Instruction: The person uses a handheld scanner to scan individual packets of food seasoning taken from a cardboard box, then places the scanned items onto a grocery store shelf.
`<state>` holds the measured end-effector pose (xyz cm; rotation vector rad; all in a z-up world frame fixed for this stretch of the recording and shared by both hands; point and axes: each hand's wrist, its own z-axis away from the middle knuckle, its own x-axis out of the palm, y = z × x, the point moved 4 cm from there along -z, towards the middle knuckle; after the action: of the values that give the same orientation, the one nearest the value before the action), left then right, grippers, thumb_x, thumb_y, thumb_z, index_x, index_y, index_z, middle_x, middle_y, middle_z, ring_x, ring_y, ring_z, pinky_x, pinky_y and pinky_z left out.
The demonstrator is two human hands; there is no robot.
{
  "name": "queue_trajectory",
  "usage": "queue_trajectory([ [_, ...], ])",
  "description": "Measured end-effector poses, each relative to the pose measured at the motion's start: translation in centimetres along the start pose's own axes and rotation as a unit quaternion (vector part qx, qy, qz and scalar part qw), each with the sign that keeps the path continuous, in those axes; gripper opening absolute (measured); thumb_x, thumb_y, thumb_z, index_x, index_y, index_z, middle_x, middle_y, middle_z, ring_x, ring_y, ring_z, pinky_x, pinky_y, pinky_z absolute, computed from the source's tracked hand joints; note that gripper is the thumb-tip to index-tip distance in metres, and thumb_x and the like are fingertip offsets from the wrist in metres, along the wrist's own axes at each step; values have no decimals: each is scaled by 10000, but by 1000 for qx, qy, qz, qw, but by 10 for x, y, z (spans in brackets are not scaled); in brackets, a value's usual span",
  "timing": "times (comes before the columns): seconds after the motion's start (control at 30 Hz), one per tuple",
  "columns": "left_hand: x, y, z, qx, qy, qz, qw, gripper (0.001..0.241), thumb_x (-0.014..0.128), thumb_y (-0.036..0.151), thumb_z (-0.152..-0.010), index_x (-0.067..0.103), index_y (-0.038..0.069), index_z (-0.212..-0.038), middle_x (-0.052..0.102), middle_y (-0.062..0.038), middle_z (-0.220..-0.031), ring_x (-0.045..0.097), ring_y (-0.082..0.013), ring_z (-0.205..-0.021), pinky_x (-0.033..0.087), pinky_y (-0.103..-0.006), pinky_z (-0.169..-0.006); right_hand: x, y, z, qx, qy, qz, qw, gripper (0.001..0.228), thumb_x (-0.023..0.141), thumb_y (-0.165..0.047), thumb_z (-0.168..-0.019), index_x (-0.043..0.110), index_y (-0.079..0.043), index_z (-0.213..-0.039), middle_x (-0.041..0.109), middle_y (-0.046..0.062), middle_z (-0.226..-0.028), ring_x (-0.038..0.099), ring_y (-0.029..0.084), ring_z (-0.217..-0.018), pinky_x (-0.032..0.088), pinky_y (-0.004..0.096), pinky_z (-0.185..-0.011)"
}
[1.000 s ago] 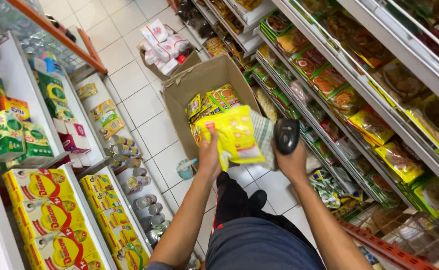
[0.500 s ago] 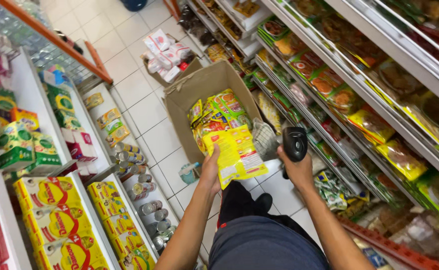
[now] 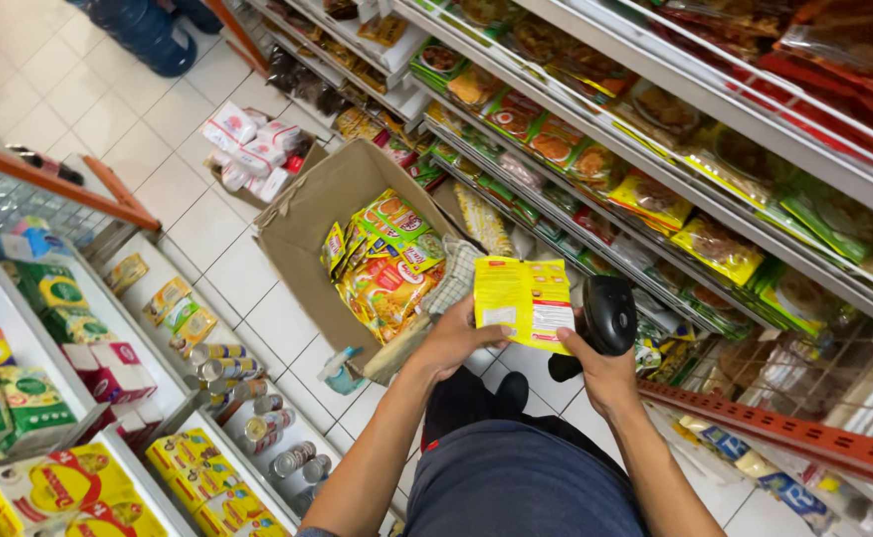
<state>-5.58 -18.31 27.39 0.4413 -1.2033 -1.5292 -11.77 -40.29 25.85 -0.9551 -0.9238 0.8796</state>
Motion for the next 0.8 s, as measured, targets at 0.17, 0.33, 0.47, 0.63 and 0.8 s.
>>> queue_trajectory([
  [0.17,4,-10,-20,88,83,61,991,629,747,-15,-808,501,99,-1376,740,-79,-1065,701,-140,-934,563,-276,-850,-7,15,9,-14,40,-62,997,402,780,47,-828,630,-15,-1195,645,40,-1051,628,139,-944,519,288,-825],
  [0.33,15,-33,-26,64,155,164,972,426,730,19,-931,590,47,-1332,706,-95,-1031,629,-144,-886,493,-304,-791,1,15,19,-10,36,-76,996,375,751,27,-864,640,-6,-1220,666,51,-1092,635,134,-979,523,282,-860],
  [0.47,23,-29,-17,97,177,217,955,223,657,100,-979,628,20,-1185,755,-64,-1065,698,-122,-962,542,-297,-843,7,19,20,-16,41,-47,998,371,752,-9,-842,654,-30,-1199,673,9,-1020,640,107,-927,526,272,-820],
  [0.63,14,0,-13,214,173,51,960,164,656,121,-1032,710,-15,-1106,740,-101,-1008,677,-121,-896,538,-284,-817,1,12,23,31,11,237,971,244,827,-178,-868,710,13,-964,666,72,-753,598,161,-671,500,330,-635],
  [0.8,15,63,22,314,143,-294,891,154,677,81,-994,758,-24,-1071,702,-111,-915,634,-172,-773,511,-308,-693,14,-39,20,-135,7,310,941,266,851,-210,-825,692,-30,-940,709,42,-769,642,141,-654,527,317,-628],
])
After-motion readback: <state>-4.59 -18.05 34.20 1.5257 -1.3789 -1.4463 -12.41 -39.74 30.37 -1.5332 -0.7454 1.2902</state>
